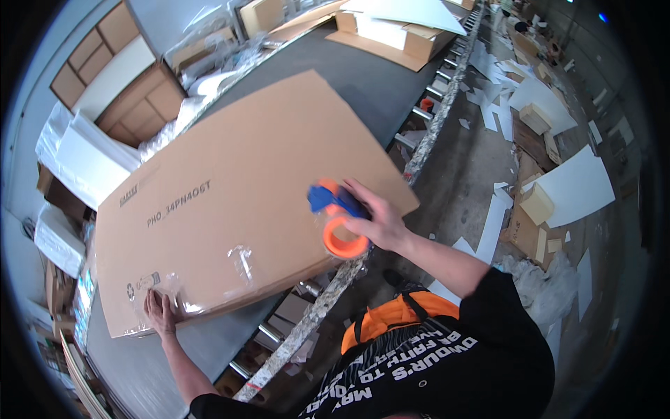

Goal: The person seals cardboard boxes with tape using a handheld tape dispenser, handling several boxes on a conveyor belt one at a time.

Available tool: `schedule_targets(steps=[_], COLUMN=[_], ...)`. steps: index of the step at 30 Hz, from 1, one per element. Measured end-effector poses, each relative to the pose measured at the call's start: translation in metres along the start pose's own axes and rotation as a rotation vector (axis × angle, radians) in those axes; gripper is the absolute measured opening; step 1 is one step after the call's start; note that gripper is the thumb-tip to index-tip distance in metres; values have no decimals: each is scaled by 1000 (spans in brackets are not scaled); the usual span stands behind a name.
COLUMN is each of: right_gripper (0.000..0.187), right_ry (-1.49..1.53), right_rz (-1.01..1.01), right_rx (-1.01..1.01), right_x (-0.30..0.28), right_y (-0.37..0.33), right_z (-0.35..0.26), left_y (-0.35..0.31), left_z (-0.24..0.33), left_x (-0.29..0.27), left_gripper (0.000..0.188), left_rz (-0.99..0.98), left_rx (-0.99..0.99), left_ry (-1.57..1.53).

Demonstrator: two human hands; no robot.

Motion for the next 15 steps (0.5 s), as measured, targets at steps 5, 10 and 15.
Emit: schedule_targets(steps=[5,10,15], right_gripper=[78,63,63], right_ry=[-67,-333,-900], right_rz=[81,-368,-116], right_rx=[28,61,-223], right_x=[21,97,71], right_y=[132,257,356], right_z=[26,103,102], left_y=[-15,-67,-73], left_z=[238,456,466], left_x=[38,104,119], left_gripper=[17,31,34], left_rz=[277,-85,-89], left_rx=[476,242,136], left_ry=[-237,-268,60])
Point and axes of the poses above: each hand's wrist, its own y-axis towards the middle knuckle, its own x-axis out of the palm, z = x × y, the point moved 6 cm from there along y, towards the middle knuckle, and after that the axes turned 4 degrees about z, right-handed, at the moved point
